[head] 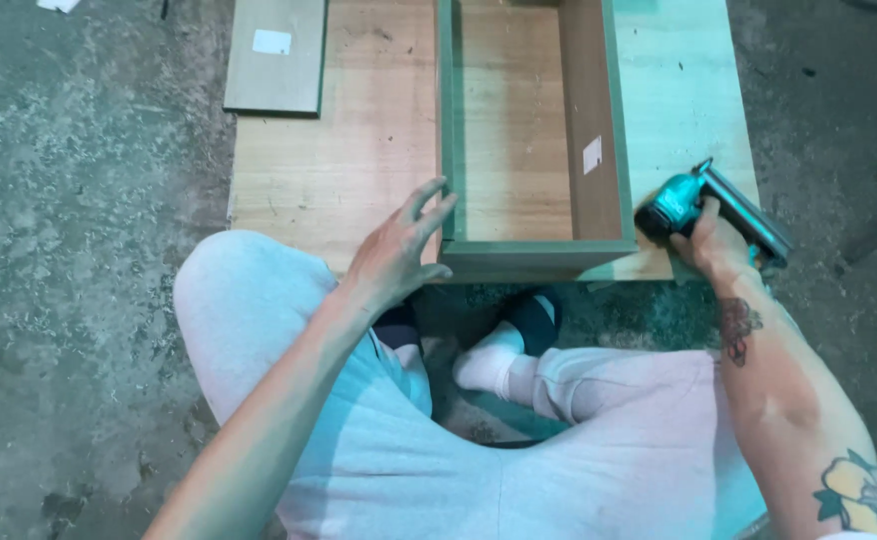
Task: Assemble a wooden box by aligning panels and fastening them with a pneumatic nail gun.
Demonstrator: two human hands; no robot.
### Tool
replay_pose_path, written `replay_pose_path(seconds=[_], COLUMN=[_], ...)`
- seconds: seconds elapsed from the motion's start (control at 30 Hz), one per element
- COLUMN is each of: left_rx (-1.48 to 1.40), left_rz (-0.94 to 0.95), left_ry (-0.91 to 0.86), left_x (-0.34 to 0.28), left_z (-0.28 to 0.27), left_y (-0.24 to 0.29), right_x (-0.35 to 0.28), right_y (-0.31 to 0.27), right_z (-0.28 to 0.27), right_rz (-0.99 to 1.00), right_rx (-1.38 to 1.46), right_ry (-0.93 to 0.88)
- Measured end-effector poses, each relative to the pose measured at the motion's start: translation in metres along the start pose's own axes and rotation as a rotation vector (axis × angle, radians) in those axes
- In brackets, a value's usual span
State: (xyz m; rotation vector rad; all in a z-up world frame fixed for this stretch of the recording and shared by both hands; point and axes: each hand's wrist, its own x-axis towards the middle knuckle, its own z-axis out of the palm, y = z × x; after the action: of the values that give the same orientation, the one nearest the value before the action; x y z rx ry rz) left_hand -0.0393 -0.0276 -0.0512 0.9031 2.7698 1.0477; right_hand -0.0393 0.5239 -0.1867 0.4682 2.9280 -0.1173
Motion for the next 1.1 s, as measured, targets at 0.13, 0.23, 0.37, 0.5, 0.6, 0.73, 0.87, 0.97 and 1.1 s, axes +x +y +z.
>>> replay_pose_path(seconds=[0.13,0.23,0.37,0.5,0.6,0.73,0.87,0.97,1.1], left_rx=[-0.008,0.003,0.047,0.035,0.082,0.083,0.089,0.061,-0.034], left_rz=[-0.048,-0.027,-0.005,-0.004,0.06,0.02,0.019,-0.006,-0.008], left_ry=[0.03,0.086,0.127,0.147,0.213,0.119,0.123,0.123,0.158], left_x=[-0.001,-0.004,-0.003,0.0,-0.002,0.0,0.0,-0.004,-0.005], left_z=[0.013,0.018,0.022,0.018,0.027,0.038,0.037,0.038,0.052], left_y=[0.0,-0.001,-0.004,-0.005,-0.014,-0.022,-0.022,-0.022,-0.03], right_x=[0.001,-0.021,-0.039,-0.046,-0.042,-0.036,-0.045,-0.092,-0.152], right_y=[-0.001,-0.007,0.008,0.004,-0.006,-0.026,-0.052,-0.131,-0.236], right_z=[-0.021,-0.05,-0.055,-0.037,-0.017,-0.015,-0.05,-0.115,-0.151], right_rz=[0.045,0.108,0.044,-0.043,-0.092,-0.049,-0.162,-0.399,-0.83], right_rx=[-0.232,-0.051,-0.163,-0.272,-0.159,0.015,0.013,0.106,0.328], right_ry=[-0.036,-0.077,-0.133,-0.188,-0.114,-0.208,0.165,0.605,0.494])
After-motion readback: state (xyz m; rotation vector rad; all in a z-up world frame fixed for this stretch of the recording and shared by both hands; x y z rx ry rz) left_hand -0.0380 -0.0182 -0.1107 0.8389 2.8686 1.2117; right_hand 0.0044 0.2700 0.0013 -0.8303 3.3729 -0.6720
